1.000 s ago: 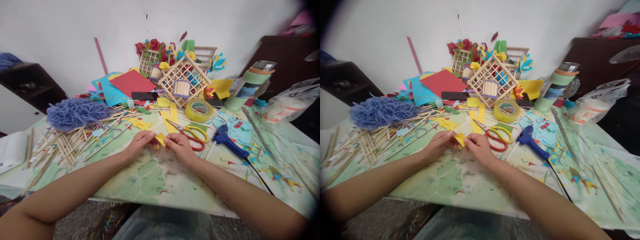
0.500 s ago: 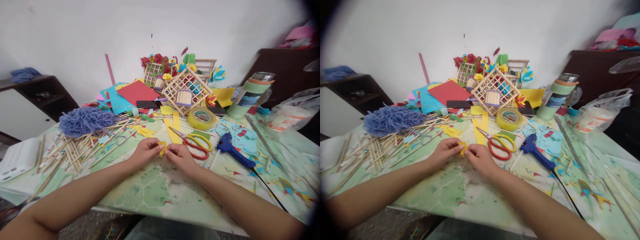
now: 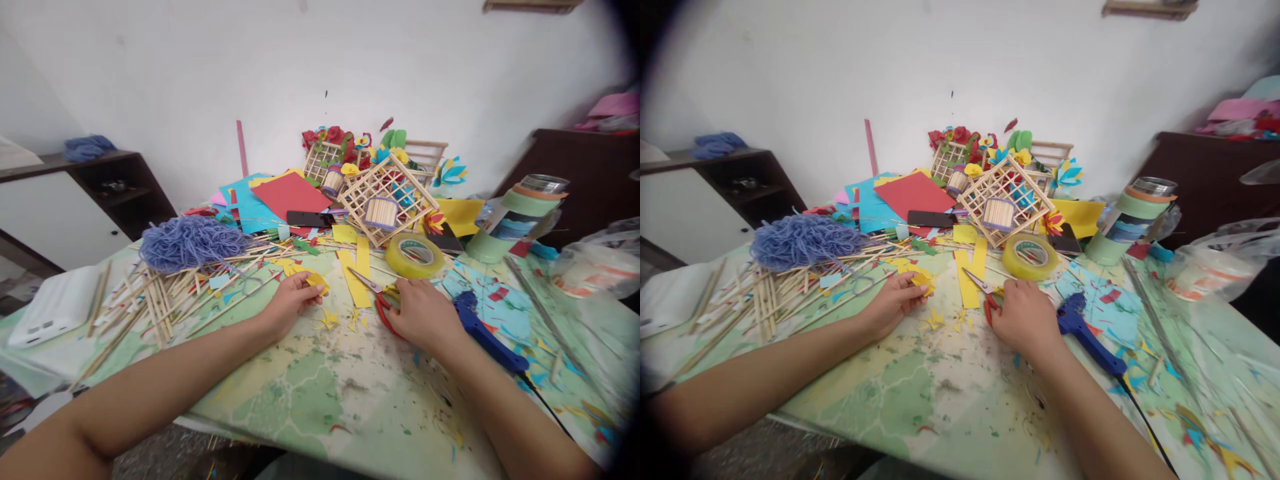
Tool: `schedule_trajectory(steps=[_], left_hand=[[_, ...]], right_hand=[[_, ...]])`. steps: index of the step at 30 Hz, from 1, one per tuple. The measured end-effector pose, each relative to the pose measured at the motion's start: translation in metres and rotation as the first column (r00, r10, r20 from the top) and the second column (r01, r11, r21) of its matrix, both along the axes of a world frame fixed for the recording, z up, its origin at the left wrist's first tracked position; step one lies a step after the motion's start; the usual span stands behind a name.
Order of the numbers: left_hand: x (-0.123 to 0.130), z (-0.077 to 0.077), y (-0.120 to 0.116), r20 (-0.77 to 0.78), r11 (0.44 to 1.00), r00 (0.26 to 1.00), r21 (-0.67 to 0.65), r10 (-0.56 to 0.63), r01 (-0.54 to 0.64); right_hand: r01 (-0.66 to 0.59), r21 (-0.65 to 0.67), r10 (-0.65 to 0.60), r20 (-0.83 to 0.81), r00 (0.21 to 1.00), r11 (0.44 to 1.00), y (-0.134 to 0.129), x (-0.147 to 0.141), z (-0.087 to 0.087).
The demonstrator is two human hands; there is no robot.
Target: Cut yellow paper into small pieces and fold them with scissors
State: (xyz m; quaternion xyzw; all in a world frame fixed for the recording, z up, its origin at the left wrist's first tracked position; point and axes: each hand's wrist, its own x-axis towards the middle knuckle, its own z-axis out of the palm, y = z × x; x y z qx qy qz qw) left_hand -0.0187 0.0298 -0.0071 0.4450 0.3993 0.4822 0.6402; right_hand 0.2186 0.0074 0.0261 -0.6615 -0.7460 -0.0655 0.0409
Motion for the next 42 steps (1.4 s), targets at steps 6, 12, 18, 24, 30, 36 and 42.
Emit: schedule_trajectory(steps=[6, 12, 18, 24, 30, 36, 42], left_hand=[[-0.001, 0.004, -0.001, 0.018, 0.998, 1.0, -0.05, 0.025, -0.024], [-0.001, 0.004, -0.003, -0.026, 0.999, 0.999, -0.028, 0.019, -0.019], [-0.001, 0.005, -0.004, -0.014, 1.0, 1.0, 0.004, 0.012, -0.012], [-0.001, 0.004, -0.004, -0.006, 0.999, 1.0, -0.027, 0.028, -0.028], [-0.001, 0.004, -0.005, 0.014, 1.0, 1.0, -0.021, 0.018, -0.018], [0.0, 0.005, -0.006, 0.01, 0.999, 0.999, -0.012, 0.034, -0.034], [-0.001, 0.004, -0.004, -0.005, 0.999, 0.999, 0.032, 0.036, -0.036]], right_hand=[[-0.007, -0.071, 0.006, -0.024, 1.0, 0.997, 0.001, 0.0, -0.01], [0.049, -0.002, -0.049, -0.079, 0.996, 0.999, 0.001, -0.001, -0.006], [0.036, 0.025, -0.028, -0.254, 0.967, 0.999, -0.001, -0.005, -0.008], [-0.153, 0.025, 0.143, -0.537, 0.831, 0.988, -0.007, -0.018, -0.021], [-0.217, 0.018, 0.2, -0.47, 0.859, 0.976, -0.013, -0.025, -0.018], [-0.275, 0.025, 0.272, -0.257, 0.927, 0.961, -0.018, -0.027, -0.011], [-0.299, -0.028, 0.286, -0.217, 0.933, 0.954, -0.02, -0.027, -0.011]])
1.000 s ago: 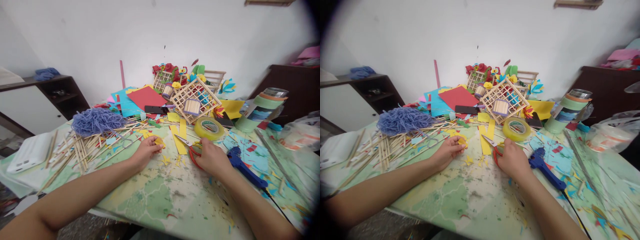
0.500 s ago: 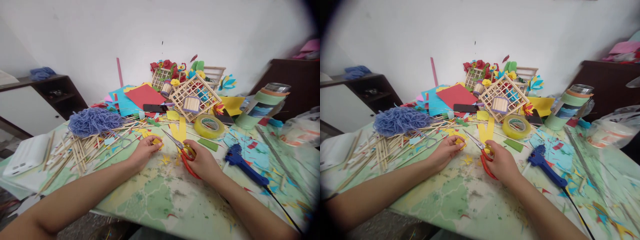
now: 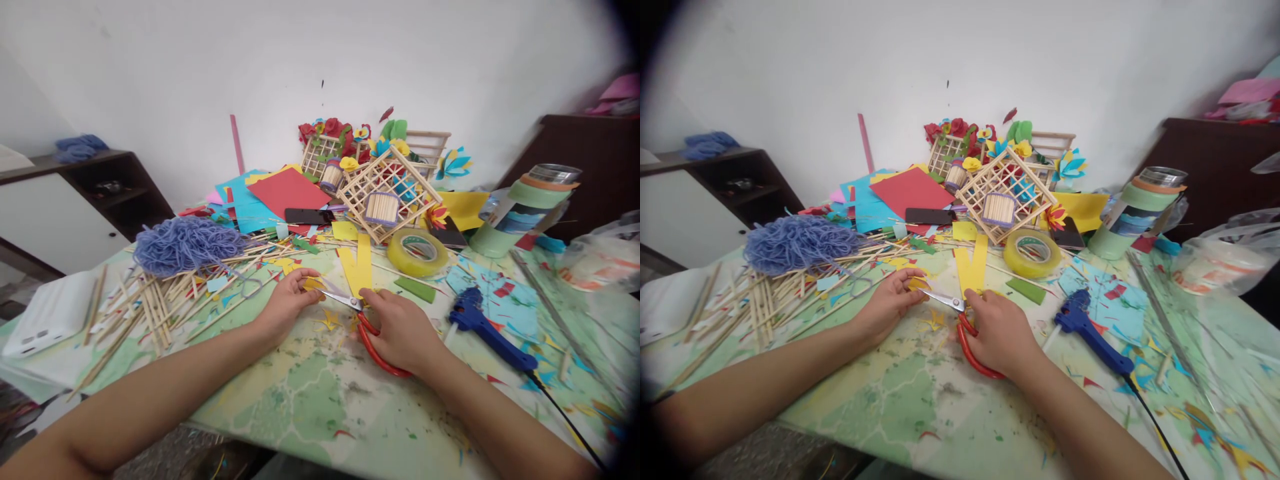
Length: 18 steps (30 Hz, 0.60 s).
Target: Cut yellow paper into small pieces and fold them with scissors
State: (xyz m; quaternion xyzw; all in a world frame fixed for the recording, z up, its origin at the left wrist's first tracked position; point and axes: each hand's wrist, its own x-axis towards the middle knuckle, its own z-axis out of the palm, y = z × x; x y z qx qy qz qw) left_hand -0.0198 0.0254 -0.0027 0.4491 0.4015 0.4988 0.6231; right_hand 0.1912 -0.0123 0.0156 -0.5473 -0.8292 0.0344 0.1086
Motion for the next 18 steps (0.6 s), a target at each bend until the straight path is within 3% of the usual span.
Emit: schedule_trajectory(steps=[18], left_hand=[[0.0009, -0.0009, 0.0002, -0.023, 0.998, 0.998, 0.002, -0.056, 0.056]], right_hand=[[-0.05, -0.021, 0.05, 0.014, 0.999, 0.999, 0.0012, 0.0025, -0.0011]])
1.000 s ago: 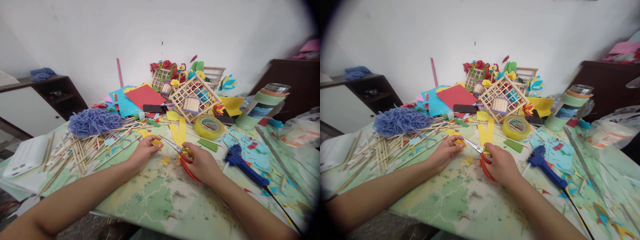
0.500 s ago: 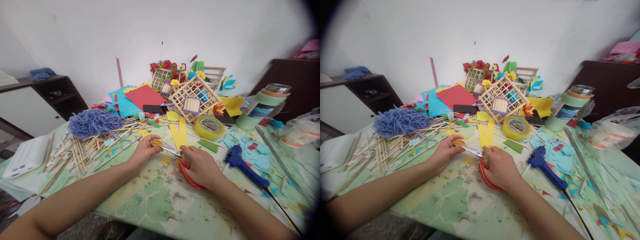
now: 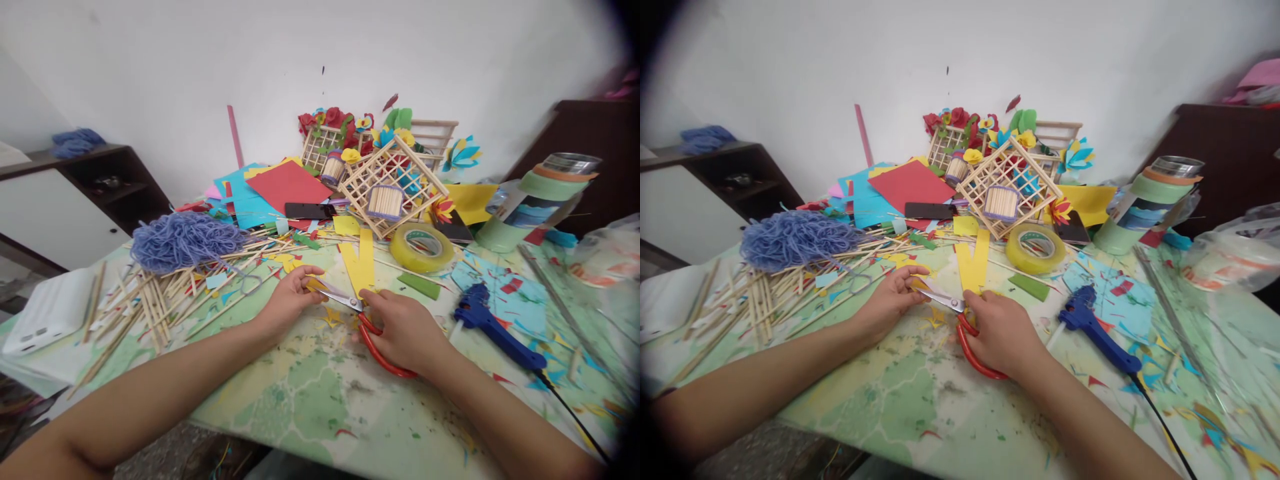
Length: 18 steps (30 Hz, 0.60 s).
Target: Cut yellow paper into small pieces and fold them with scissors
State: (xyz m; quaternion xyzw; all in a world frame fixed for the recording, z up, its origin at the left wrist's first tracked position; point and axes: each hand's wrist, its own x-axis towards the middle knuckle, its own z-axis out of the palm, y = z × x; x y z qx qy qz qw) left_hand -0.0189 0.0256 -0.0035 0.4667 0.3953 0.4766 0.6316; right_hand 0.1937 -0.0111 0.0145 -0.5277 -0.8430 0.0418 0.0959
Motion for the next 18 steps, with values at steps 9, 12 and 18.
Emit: schedule_trajectory(steps=[9, 12, 18], left_hand=[[-0.0016, -0.0024, 0.0011, 0.014, 1.0, 1.0, -0.018, -0.021, 0.021], [-0.0015, -0.0017, 0.0007, 0.018, 1.0, 1.0, -0.02, -0.022, 0.023], [-0.0026, -0.0025, 0.0005, -0.003, 1.0, 1.0, -0.006, -0.024, 0.024]], right_hand=[[-0.009, 0.016, 0.009, 0.001, 1.0, 1.0, 0.0006, 0.0009, -0.0046], [-0.015, 0.008, 0.015, -0.012, 1.0, 1.0, 0.0012, 0.0013, -0.006], [-0.012, -0.002, 0.012, -0.012, 1.0, 1.0, 0.0008, 0.002, -0.0064]])
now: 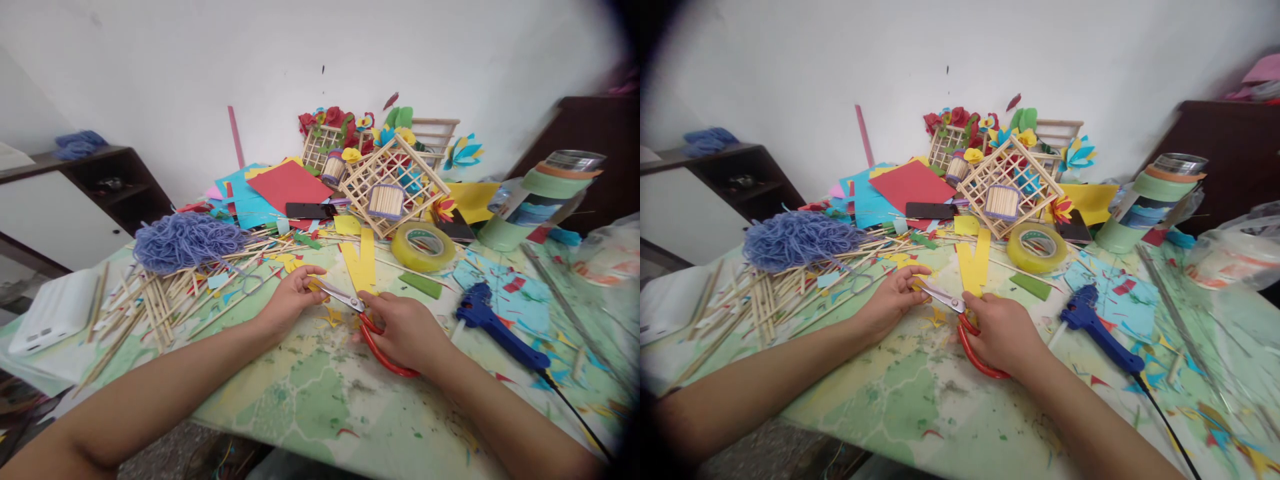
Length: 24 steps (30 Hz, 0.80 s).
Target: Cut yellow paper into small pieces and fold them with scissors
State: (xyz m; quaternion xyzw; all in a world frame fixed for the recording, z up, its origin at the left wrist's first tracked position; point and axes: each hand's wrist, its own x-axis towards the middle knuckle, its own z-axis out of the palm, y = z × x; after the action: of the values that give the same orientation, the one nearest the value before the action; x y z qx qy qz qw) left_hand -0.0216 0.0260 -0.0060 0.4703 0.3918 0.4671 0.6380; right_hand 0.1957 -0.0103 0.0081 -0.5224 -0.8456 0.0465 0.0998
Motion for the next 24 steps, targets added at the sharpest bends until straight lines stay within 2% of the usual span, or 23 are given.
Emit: schedule_trajectory(steps=[5, 11, 16, 24], left_hand=[[-0.0011, -0.0026, 0.0012, -0.008, 1.0, 1.0, 0.015, -0.013, 0.013], [0.0006, 0.0015, 0.0003, 0.005, 1.0, 1.0, -0.009, 0.003, -0.003], [0.0018, 0.0046, -0.0005, -0.008, 1.0, 1.0, -0.024, 0.012, -0.012], [0.0006, 0.0038, 0.0001, 0.004, 1.0, 1.0, -0.012, 0.006, -0.006]], right_hand=[[-0.007, 0.025, 0.007, 0.02, 1.0, 1.0, -0.0003, -0.0003, -0.0008], [0.002, 0.075, -0.006, 0.054, 0.998, 0.997, -0.001, 0.0005, 0.005], [-0.004, 0.066, 0.0, 0.062, 0.998, 0.998, -0.0014, 0.0013, 0.0085], [-0.026, 0.054, 0.023, 0.041, 0.999, 0.998, 0.0011, 0.0025, 0.0036]])
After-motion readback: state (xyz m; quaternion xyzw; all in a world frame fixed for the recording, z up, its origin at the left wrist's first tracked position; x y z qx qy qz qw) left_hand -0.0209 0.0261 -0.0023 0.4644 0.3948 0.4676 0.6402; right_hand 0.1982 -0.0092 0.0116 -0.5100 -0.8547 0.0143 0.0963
